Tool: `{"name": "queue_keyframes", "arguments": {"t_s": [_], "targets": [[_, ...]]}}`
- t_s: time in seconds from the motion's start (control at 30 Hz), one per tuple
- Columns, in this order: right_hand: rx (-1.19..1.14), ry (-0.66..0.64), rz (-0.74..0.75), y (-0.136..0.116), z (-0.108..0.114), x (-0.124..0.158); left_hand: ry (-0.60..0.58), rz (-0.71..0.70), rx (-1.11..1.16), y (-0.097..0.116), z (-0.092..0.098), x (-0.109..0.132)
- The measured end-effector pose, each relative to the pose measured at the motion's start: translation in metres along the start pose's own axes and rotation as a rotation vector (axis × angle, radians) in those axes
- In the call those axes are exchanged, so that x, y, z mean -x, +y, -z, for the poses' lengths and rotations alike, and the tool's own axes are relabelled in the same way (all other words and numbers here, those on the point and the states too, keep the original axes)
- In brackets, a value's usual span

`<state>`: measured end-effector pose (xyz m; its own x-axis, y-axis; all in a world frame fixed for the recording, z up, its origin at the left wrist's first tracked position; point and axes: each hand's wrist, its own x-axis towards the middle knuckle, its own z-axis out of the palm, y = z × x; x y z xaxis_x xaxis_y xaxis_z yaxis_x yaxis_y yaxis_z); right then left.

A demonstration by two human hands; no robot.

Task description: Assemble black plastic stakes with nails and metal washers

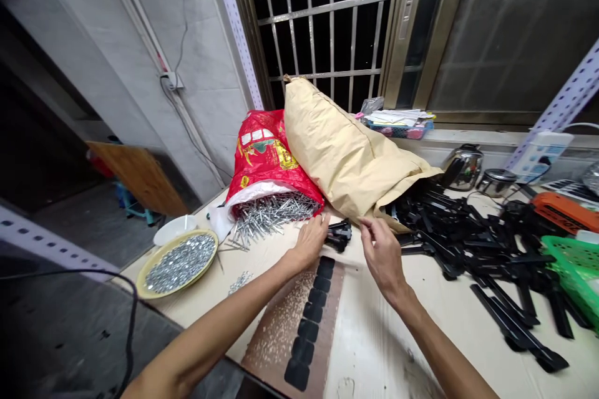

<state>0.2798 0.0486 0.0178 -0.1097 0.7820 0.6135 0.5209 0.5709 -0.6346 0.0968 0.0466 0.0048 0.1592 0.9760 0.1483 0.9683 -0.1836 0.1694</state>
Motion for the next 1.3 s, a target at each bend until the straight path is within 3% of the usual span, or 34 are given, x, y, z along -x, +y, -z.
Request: {"name": "queue_keyframes", "arguments": {"t_s": [0.1,0.17,0.27,0.33,0.47,0.6,0.73,0.8,0.87,0.93,1.0,1.13,1.3], "targets": [[0.212,-0.173,0.364,-0.027,0.001,0.010,0.019,-0.021,0.182,0.017,0.010,0.019],[0.342,-0.245,0.508,-0.037,0.003,0.019,0.033,-0.065,0.445,0.024,0.014,0.029],[0.469,-0.335,0.636,-0.039,0.008,0.033,-0.233,-0.109,0.971,0.023,0.018,0.048],[0.509,-0.373,0.692,-0.038,0.011,0.042,-0.306,-0.084,1.226,0.018,0.021,0.065],[0.561,-0.432,0.778,-0.043,0.013,0.057,-0.181,0.095,1.303,0.008,0.027,0.105],[0.468,-0.584,0.892,-0.058,0.010,0.067,-0.351,0.187,1.507,0.000,0.033,0.142],[0.432,-0.664,0.968,-0.070,0.001,0.083,-0.445,0.331,1.654,-0.003,0.035,0.171],[0.463,-0.657,0.962,-0.073,-0.006,0.092,-0.407,0.357,1.610,-0.006,0.034,0.181],[0.494,-0.649,0.914,-0.074,-0.010,0.100,-0.222,0.344,1.421,-0.015,0.034,0.188],[0.501,-0.657,0.837,-0.072,-0.009,0.104,0.061,0.334,1.050,-0.031,0.034,0.192],[0.488,-0.652,0.749,-0.068,-0.005,0.104,0.246,0.340,0.616,-0.053,0.032,0.193],[0.439,-0.600,0.584,-0.058,0.006,0.102,0.164,0.280,0.164,-0.086,0.023,0.190],[0.310,-0.581,0.489,-0.057,0.009,0.104,0.005,0.177,-0.003,-0.092,0.013,0.184]]}}
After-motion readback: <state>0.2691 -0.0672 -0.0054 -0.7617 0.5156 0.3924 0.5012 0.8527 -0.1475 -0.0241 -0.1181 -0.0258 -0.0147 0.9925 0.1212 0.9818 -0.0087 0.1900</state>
